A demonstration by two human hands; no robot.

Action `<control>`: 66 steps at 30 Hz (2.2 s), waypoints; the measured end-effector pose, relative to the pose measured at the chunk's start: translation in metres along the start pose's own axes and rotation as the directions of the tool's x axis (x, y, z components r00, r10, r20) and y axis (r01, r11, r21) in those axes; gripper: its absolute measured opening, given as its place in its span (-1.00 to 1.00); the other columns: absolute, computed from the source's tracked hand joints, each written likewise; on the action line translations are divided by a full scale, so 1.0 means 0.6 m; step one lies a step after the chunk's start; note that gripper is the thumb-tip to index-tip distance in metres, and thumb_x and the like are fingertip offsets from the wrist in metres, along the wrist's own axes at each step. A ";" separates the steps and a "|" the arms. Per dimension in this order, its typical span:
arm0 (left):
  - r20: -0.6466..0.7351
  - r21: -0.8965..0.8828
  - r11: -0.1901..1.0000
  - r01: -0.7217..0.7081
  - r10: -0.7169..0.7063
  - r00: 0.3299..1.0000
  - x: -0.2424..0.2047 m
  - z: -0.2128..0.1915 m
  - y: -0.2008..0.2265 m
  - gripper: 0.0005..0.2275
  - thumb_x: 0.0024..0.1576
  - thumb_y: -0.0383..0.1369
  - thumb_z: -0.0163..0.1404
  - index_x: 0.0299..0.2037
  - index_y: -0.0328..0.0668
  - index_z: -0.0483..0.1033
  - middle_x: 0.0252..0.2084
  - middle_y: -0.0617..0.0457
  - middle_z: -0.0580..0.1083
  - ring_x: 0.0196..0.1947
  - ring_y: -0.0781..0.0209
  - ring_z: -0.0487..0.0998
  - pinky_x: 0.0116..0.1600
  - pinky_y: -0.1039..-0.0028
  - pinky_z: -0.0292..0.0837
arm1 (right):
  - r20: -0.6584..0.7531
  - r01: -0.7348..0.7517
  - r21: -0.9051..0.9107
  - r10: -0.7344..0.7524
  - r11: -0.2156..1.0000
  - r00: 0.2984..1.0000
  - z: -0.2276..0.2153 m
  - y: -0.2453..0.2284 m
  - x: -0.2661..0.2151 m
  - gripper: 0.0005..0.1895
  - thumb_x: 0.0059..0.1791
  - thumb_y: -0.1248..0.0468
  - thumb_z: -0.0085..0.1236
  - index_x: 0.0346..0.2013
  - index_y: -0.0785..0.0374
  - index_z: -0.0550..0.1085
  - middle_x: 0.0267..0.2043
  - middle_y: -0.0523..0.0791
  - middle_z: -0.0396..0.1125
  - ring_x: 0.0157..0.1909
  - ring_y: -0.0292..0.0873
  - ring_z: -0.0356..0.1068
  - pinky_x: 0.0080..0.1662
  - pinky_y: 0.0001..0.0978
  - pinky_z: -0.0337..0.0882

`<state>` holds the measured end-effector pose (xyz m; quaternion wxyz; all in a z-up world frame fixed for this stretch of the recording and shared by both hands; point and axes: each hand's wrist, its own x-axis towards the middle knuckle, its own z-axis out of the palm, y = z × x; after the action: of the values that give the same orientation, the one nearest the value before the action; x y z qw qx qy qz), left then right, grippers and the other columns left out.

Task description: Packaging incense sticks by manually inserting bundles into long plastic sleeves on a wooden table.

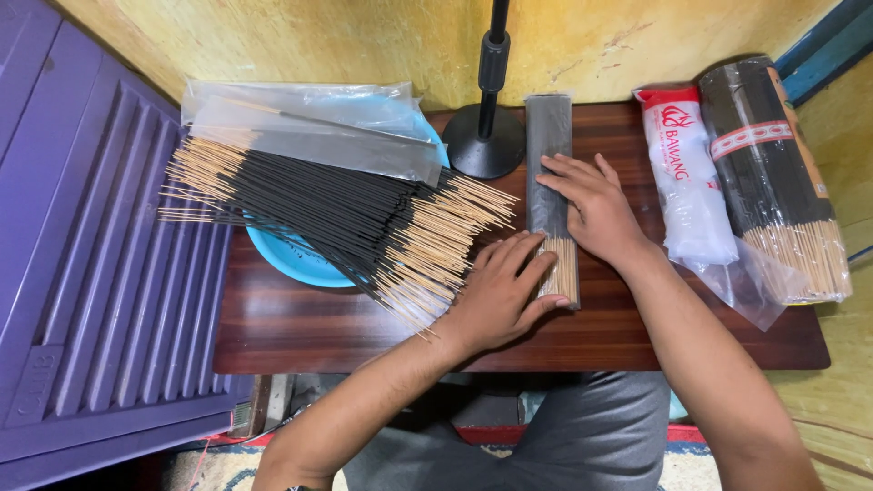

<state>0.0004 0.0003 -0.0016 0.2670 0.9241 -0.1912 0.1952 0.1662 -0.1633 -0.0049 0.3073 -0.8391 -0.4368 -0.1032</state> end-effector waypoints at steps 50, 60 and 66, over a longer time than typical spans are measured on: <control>-0.001 0.071 0.997 0.033 -0.033 0.999 -0.008 0.024 -0.014 -0.37 0.29 0.10 -0.18 0.37 -0.28 0.31 0.45 -0.15 0.28 0.49 -0.20 0.21 0.38 -0.17 0.20 | 0.077 0.042 -0.058 -0.037 0.997 0.996 -0.005 -0.004 0.000 -0.21 -0.14 0.70 -0.18 0.32 0.11 0.43 0.47 -0.11 0.23 0.51 0.01 0.11 0.44 0.31 -0.18; 0.034 0.064 0.997 0.051 -0.054 0.998 -0.007 0.018 -0.010 -0.36 0.29 0.12 -0.21 0.37 -0.27 0.30 0.46 -0.14 0.27 0.50 -0.19 0.18 0.40 -0.17 0.17 | 0.075 0.033 -0.064 -0.028 0.997 0.997 -0.005 -0.003 -0.001 -0.21 -0.14 0.69 -0.14 0.32 0.07 0.43 0.47 -0.13 0.23 0.51 -0.01 0.11 0.44 0.29 -0.18; 0.031 0.072 0.996 0.048 -0.050 0.998 -0.007 0.020 -0.011 -0.37 0.29 0.11 -0.20 0.38 -0.26 0.30 0.47 -0.14 0.26 0.50 -0.19 0.19 0.39 -0.17 0.19 | 0.060 0.034 -0.064 -0.030 0.997 0.998 -0.003 -0.004 -0.001 -0.23 -0.13 0.71 -0.15 0.30 0.08 0.44 0.46 -0.13 0.24 0.51 0.00 0.13 0.44 0.29 -0.16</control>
<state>0.0031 -0.0001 -0.0158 0.2354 0.9406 -0.1657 0.1802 0.1639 -0.1637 -0.0028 0.2653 -0.8442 -0.4556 -0.0974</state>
